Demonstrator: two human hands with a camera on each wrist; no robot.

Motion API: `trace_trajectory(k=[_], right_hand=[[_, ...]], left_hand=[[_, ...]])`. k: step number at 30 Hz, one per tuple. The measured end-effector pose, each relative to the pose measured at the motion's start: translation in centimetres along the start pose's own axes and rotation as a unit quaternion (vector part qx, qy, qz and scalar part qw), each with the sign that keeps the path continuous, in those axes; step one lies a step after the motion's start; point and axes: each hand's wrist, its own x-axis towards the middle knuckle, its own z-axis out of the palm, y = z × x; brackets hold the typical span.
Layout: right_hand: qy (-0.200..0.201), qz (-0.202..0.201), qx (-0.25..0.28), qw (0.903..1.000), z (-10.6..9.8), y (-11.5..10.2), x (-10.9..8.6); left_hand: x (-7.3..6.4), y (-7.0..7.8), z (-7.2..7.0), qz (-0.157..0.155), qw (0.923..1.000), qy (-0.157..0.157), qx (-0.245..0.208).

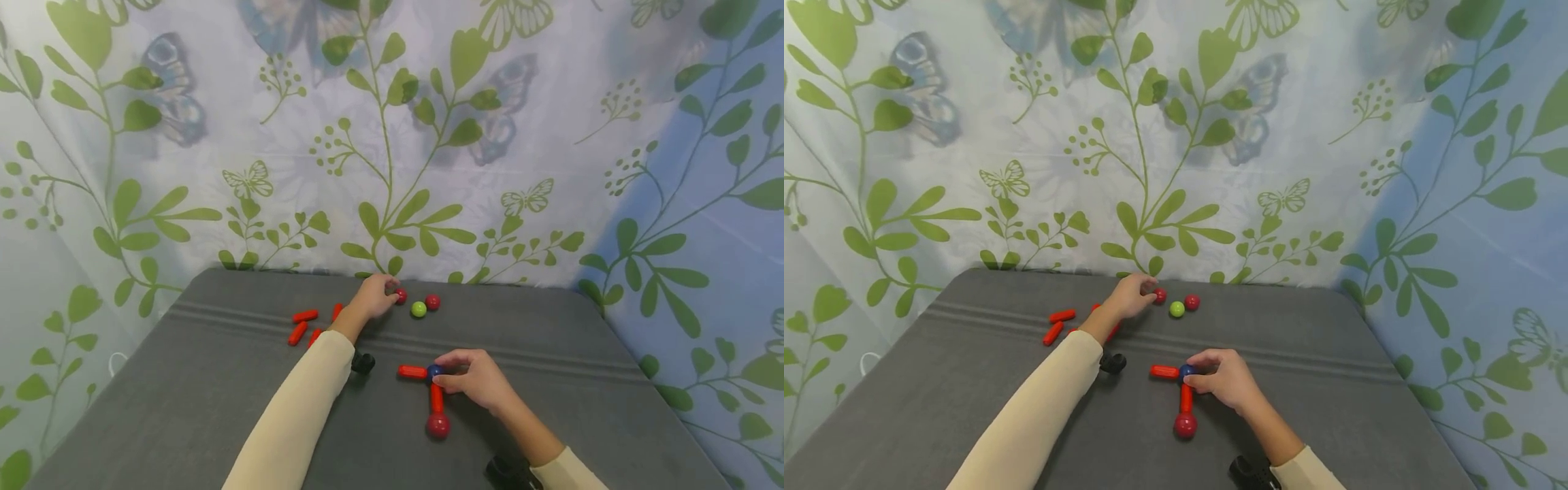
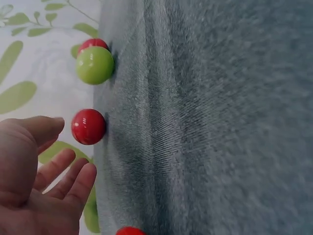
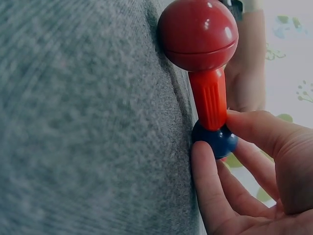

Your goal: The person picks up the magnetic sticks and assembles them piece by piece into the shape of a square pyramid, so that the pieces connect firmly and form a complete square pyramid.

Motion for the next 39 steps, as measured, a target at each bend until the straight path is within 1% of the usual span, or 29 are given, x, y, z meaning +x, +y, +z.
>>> trace_trajectory(k=[6,9,13,24,30,36,39], right_hand=[[-0.005,-0.007,0.000,1.0000,0.2,-0.4,0.1],[-0.009,-0.012,-0.001,0.9999,0.3,-0.4,0.2],[-0.011,-0.012,-0.003,0.9999,0.4,-0.3,0.4],[-0.013,-0.017,-0.004,0.9998,0.2,-0.6,0.3],[-0.015,-0.022,0.005,0.9996,0.1,-0.4,0.2],[-0.012,-0.002,0.004,0.9999,-0.1,0.0,0.3],[-0.012,-0.005,-0.003,0.9999,-0.2,0.2,0.2]], left_hand=[[0.9,-0.1,0.0,-0.004,0.9997,-0.021,-0.006],[1.1,-0.2,0.0,-0.016,0.9994,-0.025,-0.018],[1.1,-0.5,0.1,-0.031,0.9990,-0.022,-0.025],[0.8,-0.4,0.0,-0.041,0.9988,-0.023,-0.015],[0.5,-0.4,0.3,-0.029,0.9990,-0.026,-0.020],[-0.3,-0.3,0.7,-0.004,0.9981,-0.041,-0.045],[-0.8,0.0,0.6,0.012,0.9975,-0.045,-0.053]])
